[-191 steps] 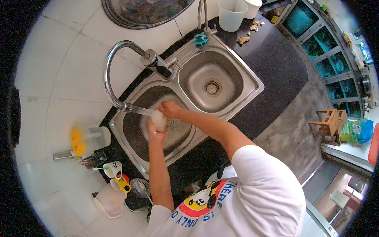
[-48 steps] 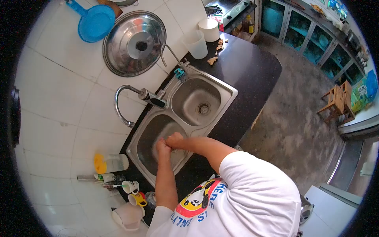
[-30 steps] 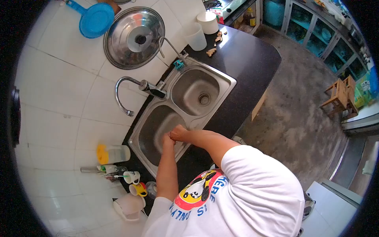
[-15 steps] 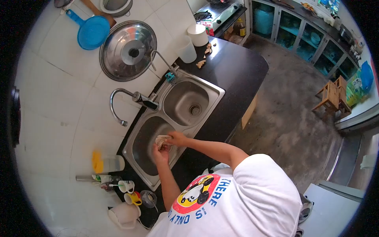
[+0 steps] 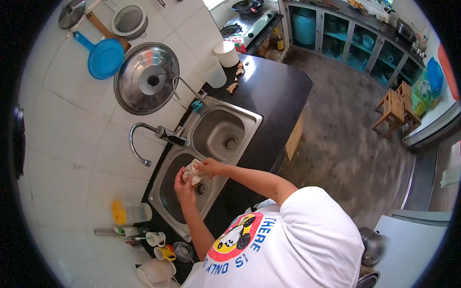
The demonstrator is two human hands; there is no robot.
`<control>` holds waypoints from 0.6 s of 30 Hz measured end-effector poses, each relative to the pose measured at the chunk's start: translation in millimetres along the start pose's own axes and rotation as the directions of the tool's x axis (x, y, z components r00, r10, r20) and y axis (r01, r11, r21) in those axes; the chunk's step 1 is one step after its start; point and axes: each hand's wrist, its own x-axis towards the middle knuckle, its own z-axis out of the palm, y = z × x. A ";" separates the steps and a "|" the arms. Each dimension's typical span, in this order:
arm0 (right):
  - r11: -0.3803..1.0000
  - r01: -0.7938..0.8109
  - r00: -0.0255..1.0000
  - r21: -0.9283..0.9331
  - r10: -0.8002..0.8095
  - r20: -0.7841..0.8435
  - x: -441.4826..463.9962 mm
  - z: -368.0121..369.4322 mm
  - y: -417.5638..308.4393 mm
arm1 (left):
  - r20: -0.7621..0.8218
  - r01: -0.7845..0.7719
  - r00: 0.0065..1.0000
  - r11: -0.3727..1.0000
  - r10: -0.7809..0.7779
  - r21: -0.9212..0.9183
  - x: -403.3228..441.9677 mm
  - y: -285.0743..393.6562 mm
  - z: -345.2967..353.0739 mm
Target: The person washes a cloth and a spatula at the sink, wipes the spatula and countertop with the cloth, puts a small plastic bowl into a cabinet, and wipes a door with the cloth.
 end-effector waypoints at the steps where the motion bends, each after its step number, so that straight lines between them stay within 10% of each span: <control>1: 0.998 0.029 0.996 0.050 -0.025 -0.085 8.5 0.4 7.9 | 0.008 0.009 1.000 1.000 -0.009 0.008 -0.8 -0.3 -3.2; 6: 0.964 0.092 0.863 0.249 0.047 -0.502 17.0 -10.9 0.6 | -0.073 0.076 0.994 0.997 -0.075 0.016 -9.8 -4.1 -18.4; 9: 0.703 0.219 0.918 0.676 0.085 -0.386 4.2 -16.8 -20.0 | -0.234 0.220 0.953 0.971 -0.193 0.094 -6.9 -36.9 -47.0; 18: 0.830 0.223 0.964 0.511 -0.109 -0.243 -34.7 3.2 -56.6 | -0.050 0.208 0.978 0.948 -0.202 0.242 -6.3 -69.3 -48.4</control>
